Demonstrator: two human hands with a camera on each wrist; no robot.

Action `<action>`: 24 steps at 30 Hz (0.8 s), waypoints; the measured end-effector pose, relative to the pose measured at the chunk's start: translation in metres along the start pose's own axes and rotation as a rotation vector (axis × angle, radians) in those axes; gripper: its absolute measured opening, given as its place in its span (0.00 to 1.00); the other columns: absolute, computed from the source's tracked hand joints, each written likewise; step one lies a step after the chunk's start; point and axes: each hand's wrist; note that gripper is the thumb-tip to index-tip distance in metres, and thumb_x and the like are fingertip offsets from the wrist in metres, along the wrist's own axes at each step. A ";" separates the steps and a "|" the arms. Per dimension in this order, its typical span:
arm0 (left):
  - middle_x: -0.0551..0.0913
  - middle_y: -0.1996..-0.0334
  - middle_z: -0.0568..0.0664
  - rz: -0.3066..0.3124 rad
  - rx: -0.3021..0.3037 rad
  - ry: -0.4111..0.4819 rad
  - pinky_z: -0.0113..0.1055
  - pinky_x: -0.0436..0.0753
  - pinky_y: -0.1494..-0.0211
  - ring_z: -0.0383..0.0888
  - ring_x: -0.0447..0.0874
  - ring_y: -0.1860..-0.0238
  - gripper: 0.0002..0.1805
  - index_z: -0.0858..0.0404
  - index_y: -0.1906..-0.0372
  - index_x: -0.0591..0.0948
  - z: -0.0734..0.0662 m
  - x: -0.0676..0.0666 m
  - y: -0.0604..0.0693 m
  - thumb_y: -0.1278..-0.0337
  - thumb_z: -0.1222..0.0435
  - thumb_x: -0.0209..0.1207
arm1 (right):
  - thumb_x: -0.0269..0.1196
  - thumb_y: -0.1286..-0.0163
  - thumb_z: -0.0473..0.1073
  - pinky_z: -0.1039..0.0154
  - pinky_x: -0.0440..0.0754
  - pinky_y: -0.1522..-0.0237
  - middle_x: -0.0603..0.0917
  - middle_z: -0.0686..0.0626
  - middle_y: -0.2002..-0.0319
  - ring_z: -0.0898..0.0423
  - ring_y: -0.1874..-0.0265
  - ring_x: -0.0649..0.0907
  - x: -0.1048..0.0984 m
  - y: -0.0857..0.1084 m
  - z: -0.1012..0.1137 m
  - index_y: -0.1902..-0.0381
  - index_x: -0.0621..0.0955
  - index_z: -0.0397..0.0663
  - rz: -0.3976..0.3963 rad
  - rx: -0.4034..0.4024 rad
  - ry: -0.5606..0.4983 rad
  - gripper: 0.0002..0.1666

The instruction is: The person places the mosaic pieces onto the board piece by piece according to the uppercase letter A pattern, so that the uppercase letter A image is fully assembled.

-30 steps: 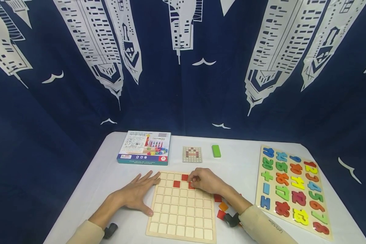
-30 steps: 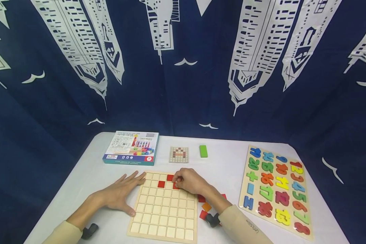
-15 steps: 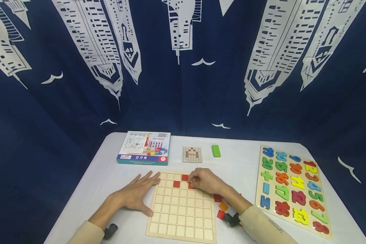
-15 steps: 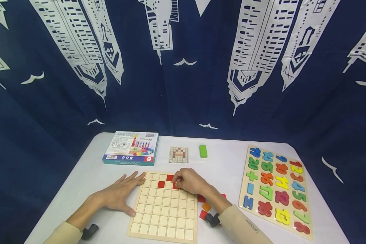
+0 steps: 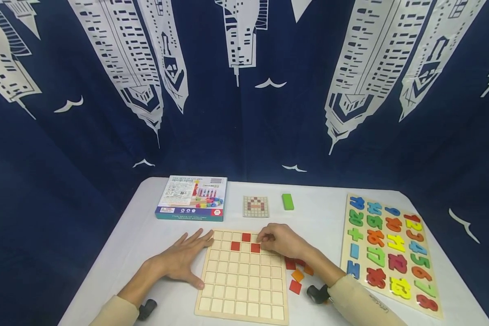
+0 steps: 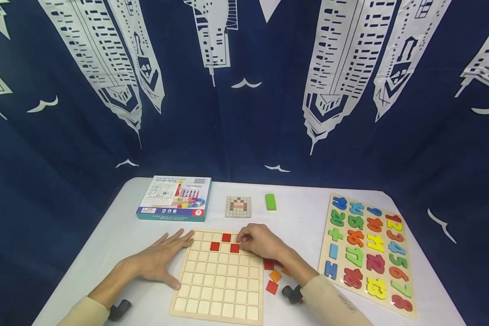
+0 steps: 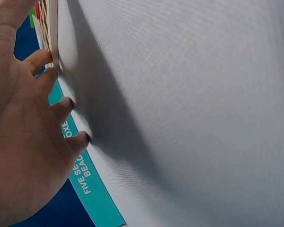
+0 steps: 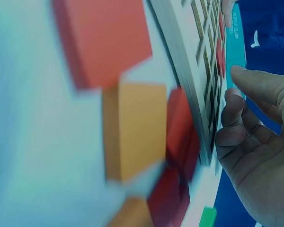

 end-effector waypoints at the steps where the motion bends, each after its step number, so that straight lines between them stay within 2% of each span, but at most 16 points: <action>1: 0.41 0.27 0.48 0.000 0.000 0.000 0.60 0.43 0.32 0.54 0.37 0.29 0.69 0.55 0.28 0.54 0.000 0.000 0.000 0.84 0.26 0.60 | 0.67 0.42 0.42 0.67 0.77 0.67 0.79 0.60 0.70 0.61 0.70 0.75 -0.002 0.002 -0.002 0.63 0.84 0.58 -0.003 0.004 -0.004 0.08; 5: 0.41 0.27 0.47 0.000 -0.003 -0.003 0.59 0.43 0.32 0.54 0.36 0.29 0.69 0.54 0.28 0.54 0.001 0.001 0.000 0.85 0.26 0.61 | 0.67 0.43 0.43 0.67 0.78 0.68 0.79 0.61 0.70 0.60 0.70 0.75 -0.013 0.009 -0.013 0.62 0.84 0.57 -0.022 0.024 0.004 0.09; 13: 0.41 0.27 0.48 0.004 -0.012 0.007 0.59 0.43 0.32 0.54 0.36 0.29 0.69 0.55 0.28 0.54 0.000 0.000 0.000 0.85 0.26 0.61 | 0.69 0.45 0.45 0.67 0.78 0.70 0.78 0.61 0.71 0.59 0.71 0.76 -0.027 0.029 -0.029 0.62 0.83 0.59 -0.023 0.123 0.024 0.11; 20: 0.41 0.27 0.47 0.001 -0.009 -0.004 0.59 0.44 0.32 0.54 0.36 0.29 0.69 0.56 0.28 0.54 -0.001 0.000 0.000 0.85 0.25 0.60 | 0.70 0.46 0.44 0.67 0.78 0.72 0.78 0.61 0.71 0.59 0.72 0.76 -0.034 0.043 -0.037 0.61 0.83 0.58 -0.002 0.147 0.047 0.13; 24: 0.40 0.27 0.46 0.002 -0.008 -0.008 0.58 0.44 0.32 0.54 0.36 0.29 0.69 0.55 0.28 0.54 -0.001 0.000 0.000 0.85 0.25 0.60 | 0.70 0.47 0.45 0.66 0.77 0.69 0.78 0.60 0.70 0.58 0.70 0.76 -0.034 0.050 -0.039 0.61 0.83 0.58 0.028 0.148 0.052 0.14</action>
Point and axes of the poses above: each hand's wrist, its own y-axis away from the middle knuckle, its own x-axis out of the palm, z = x × y
